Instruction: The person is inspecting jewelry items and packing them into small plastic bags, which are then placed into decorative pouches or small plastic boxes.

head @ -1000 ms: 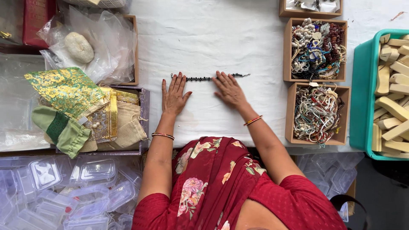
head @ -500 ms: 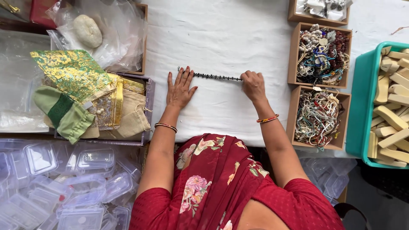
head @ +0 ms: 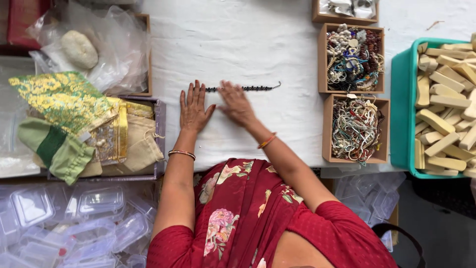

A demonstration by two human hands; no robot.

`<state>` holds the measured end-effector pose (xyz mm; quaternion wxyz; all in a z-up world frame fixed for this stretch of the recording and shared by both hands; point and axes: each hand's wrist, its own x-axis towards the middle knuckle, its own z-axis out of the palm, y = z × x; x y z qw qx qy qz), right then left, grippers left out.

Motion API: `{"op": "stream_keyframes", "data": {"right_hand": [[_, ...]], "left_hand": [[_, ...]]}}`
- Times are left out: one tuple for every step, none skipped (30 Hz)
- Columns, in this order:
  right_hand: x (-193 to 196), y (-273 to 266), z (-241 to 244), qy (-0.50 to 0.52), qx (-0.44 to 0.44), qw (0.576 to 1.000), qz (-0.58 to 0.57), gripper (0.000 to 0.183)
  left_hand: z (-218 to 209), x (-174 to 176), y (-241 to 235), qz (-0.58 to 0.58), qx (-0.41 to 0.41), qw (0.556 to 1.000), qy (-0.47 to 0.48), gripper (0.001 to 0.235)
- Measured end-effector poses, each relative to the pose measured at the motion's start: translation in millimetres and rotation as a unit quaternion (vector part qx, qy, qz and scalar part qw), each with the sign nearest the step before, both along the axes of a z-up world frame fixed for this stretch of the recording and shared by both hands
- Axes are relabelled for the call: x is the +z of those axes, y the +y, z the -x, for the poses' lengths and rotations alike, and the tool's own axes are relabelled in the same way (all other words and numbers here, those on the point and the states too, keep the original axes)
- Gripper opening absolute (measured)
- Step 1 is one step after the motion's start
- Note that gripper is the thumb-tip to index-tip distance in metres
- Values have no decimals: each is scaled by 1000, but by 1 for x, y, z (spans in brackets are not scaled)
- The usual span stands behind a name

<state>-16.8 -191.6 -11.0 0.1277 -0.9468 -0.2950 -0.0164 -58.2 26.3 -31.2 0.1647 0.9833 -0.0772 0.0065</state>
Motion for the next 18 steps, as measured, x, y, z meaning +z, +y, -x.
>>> {"op": "stream_keyframes", "data": {"right_hand": [[20, 29, 4, 81, 20, 996, 31, 77], [13, 20, 0, 78, 17, 996, 30, 77], [6, 11, -4, 68, 11, 997, 47, 81], [-2, 4, -3, 63, 5, 996, 63, 86], [-6, -21, -3, 64, 3, 996, 62, 86], [-9, -47, -4, 58, -13, 996, 70, 84], [-13, -73, -5, 51, -30, 995, 77, 82], [-12, -96, -5, 51, -30, 995, 79, 82], [-11, -119, -4, 49, -64, 995, 61, 84], [-10, -142, -1, 48, -99, 993, 43, 86], [-5, -148, 0, 48, -99, 993, 45, 86], [-1, -152, 3, 55, -105, 991, 59, 84], [3, -157, 6, 62, -112, 989, 73, 81], [1, -150, 7, 60, -113, 989, 72, 81], [-1, -143, 8, 33, -104, 990, 86, 79], [-4, -133, 7, 6, -94, 991, 98, 78], [-2, -119, 4, 2, -94, 991, 95, 78], [-1, -104, 7, 19, -77, 993, 92, 75]], "left_hand": [[0, -1, 3, 20, 8, 1000, -4, 86], [-3, 2, 1, 20, 5, 1000, -7, 86], [-6, 3, 1, 20, 14, 1000, -2, 87], [-4, 4, 1, 21, 22, 1000, 7, 87], [-3, 4, 1, 20, 20, 1000, 8, 87], [-3, 4, 0, 4, 27, 999, 21, 86], [-4, 4, 0, -12, 33, 999, 34, 85], [-5, 5, 0, -10, 33, 999, 34, 85], [-5, 5, -1, -18, 37, 998, 39, 84], [-5, 6, -1, -27, 39, 998, 44, 83], [-5, 5, -2, -25, 39, 998, 45, 83], [-4, 4, -2, -28, 39, 998, 42, 83], [-2, 4, -1, -30, 39, 998, 38, 82], [-4, 9, -5, -31, 38, 998, 36, 82], [-5, 14, -10, -39, 40, 998, 30, 82], [-8, 21, -11, -49, 43, 998, 22, 82], [-12, 24, -21, -51, 43, 998, 18, 82], [-10, 27, -32, 0, 28, 1000, -3, 81]]}}
